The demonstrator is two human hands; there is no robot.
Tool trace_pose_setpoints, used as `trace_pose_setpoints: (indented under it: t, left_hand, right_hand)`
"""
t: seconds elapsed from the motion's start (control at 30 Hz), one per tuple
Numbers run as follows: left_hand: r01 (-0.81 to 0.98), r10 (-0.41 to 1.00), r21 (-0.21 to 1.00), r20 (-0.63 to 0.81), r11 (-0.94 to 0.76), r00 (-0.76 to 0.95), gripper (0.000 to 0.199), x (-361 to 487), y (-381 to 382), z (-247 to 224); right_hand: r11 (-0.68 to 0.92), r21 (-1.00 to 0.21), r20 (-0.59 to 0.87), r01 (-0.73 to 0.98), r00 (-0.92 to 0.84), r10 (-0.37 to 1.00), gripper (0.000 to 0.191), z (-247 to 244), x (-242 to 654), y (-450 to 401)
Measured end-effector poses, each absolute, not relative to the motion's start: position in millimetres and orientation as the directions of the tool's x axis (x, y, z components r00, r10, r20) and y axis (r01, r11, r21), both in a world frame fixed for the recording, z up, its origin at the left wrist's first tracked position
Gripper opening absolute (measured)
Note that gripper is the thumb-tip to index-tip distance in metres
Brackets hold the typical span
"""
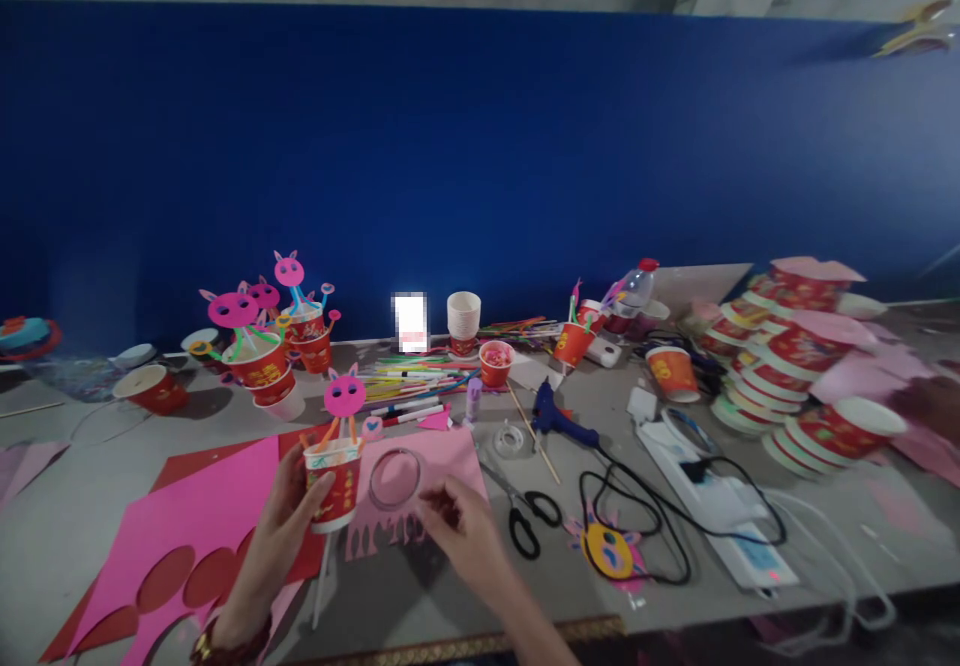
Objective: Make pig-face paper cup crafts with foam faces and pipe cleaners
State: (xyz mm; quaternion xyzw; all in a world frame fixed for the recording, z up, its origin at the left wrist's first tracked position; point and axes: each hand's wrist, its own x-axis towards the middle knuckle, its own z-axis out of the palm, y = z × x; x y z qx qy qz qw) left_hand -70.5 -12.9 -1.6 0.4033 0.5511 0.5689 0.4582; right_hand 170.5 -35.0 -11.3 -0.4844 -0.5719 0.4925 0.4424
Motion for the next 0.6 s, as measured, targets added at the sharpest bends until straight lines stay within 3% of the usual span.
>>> trace_pose_setpoints:
  t: [0.13,0.33,0.6]
  left_hand:
    - [0.070,0.963,0.989,-0.107,0.128,-0.248,0.084,-104.5,-11.4,-11.5]
    - [0.378,0.965,0.917,-0.021,0.123,-0.261,0.085,-123.1,-7.1,-33.1]
    - [0.631,0.967,0.756,-0.010,0.175,-0.255,0.079,-126.3,-8.9,-29.1]
  right_hand:
    - [0.099,-0.934,0.040,0.345,-0.175,0.984,0.012,-26.9,184.8,-44.6]
    - [0.152,-0.811,0.077,0.565,-0.153,0.985,0.013,-25.3,193.6,-39.7]
    - [0.177,-0.809,0.136,0.560,-0.116,0.984,0.014,-25.8,205.3,-39.8]
